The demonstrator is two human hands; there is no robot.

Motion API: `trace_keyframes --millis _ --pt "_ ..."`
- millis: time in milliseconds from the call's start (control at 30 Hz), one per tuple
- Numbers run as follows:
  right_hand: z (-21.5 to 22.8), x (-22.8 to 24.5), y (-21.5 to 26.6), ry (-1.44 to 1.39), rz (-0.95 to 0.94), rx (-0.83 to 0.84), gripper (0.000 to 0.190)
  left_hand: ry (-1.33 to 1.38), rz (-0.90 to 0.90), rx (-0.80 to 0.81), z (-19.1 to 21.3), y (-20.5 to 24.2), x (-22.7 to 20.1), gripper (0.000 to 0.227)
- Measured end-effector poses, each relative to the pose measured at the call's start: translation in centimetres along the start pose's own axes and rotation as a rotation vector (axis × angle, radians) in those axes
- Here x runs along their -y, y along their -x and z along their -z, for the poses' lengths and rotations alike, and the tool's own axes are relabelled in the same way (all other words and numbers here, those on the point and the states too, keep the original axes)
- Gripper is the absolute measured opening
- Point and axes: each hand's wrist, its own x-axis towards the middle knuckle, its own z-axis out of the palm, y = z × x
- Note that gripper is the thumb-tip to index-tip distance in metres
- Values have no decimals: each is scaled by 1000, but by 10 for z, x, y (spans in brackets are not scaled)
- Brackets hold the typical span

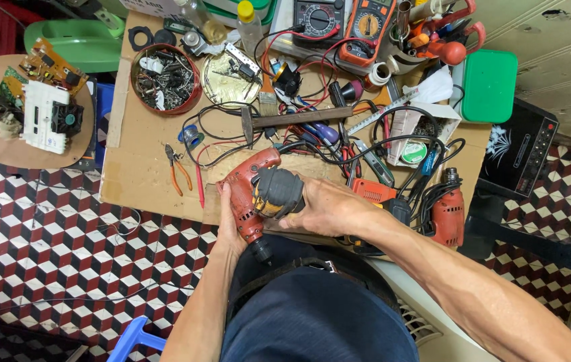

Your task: Disassembling and troubleshooting a handheld electric power drill on a repair workbench.

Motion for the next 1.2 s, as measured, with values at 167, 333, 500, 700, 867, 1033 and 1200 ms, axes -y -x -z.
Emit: trace_keyframes --millis 167,333,500,700,867,1033,1200 --pt "1 1 -1 39 -19 3 74 -31 -7 12 12 -8 4 75" --pt "2 0 -2 68 -44 27 71 -35 -9 -47 5 -3 2 74" --pt "-1 -11 -3 -51 82 -23 70 -10 -8 -18 3 -1 1 71" --pt "26 14 36 82 -385 90 53 21 -38 -41 1 -6 -1 69" --pt "11 -79 57 -335 211 -304 44 1 -28 -11 1 -10 -6 70" --pt "-13 -178 68 -753 -247 -381 35 -102 -25 67 8 -18 -13 66" --pt "-43 -265 60 -1203 -416 -408 36 -302 -38 28 -11 -18 -26 57"
